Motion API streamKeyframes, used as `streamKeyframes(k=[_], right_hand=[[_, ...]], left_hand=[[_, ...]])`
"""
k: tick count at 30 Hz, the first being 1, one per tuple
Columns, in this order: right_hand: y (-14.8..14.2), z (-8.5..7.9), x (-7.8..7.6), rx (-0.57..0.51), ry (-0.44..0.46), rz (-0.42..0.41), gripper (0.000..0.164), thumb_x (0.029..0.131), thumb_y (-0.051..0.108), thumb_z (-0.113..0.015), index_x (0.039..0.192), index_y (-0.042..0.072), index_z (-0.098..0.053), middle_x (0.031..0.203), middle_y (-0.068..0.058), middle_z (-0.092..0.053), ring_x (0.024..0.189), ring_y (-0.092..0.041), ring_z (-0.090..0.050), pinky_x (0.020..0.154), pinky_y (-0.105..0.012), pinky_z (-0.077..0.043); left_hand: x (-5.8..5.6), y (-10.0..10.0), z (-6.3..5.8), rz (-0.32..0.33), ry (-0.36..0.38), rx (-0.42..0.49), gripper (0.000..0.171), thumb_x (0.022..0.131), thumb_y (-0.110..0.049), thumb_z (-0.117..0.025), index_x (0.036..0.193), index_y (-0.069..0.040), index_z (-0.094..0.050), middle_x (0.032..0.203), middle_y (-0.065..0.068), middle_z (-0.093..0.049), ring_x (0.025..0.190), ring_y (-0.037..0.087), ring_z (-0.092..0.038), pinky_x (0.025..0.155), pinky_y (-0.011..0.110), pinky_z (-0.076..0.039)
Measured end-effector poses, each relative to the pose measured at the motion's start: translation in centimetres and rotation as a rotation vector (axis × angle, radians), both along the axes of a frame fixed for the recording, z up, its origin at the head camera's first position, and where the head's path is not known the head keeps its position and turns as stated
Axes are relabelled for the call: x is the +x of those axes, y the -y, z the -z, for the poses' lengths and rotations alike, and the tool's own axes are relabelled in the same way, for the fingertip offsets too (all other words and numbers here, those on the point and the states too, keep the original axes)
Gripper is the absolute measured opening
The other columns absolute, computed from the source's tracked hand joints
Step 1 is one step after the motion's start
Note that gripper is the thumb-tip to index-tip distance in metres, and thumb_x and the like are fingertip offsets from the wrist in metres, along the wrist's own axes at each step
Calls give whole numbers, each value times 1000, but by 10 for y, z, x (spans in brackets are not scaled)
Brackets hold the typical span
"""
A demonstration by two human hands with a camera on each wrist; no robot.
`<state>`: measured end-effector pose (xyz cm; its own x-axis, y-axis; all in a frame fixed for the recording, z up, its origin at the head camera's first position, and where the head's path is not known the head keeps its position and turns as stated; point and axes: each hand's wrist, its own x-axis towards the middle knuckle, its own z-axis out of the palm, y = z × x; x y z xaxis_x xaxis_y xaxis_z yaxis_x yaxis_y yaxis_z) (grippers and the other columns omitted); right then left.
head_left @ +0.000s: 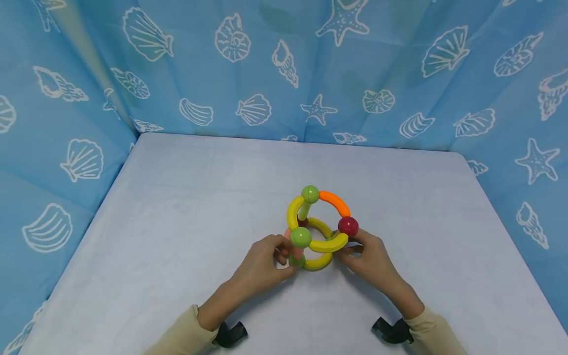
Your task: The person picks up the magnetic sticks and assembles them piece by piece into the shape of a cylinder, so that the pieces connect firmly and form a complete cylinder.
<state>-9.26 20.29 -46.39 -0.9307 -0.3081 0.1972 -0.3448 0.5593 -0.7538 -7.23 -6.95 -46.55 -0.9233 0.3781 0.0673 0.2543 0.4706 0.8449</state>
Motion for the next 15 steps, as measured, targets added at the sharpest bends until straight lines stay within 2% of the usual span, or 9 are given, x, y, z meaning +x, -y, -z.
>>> streamKeyframes(k=[8,15], right_hand=[[6,2,-1,-7,-21,-8,39,77,-3,-82,112,5,-68,107,-3,-71,95,-22,-67,74,-35,-60],[11,5,-7,-20,-41,-8,38,77,0,-84,111,9,-69,102,-1,-71,91,-22,-67,70,-33,-60]], left_hand=[[-8,-1,-2,21,-19,-51,23,79,-8,-83,95,-9,-66,86,-2,-60,78,14,-61,71,25,-56],[-21,8,-6,-21,-15,-77,24,79,-7,-82,97,-9,-67,90,-2,-62,81,16,-61,74,27,-55]])
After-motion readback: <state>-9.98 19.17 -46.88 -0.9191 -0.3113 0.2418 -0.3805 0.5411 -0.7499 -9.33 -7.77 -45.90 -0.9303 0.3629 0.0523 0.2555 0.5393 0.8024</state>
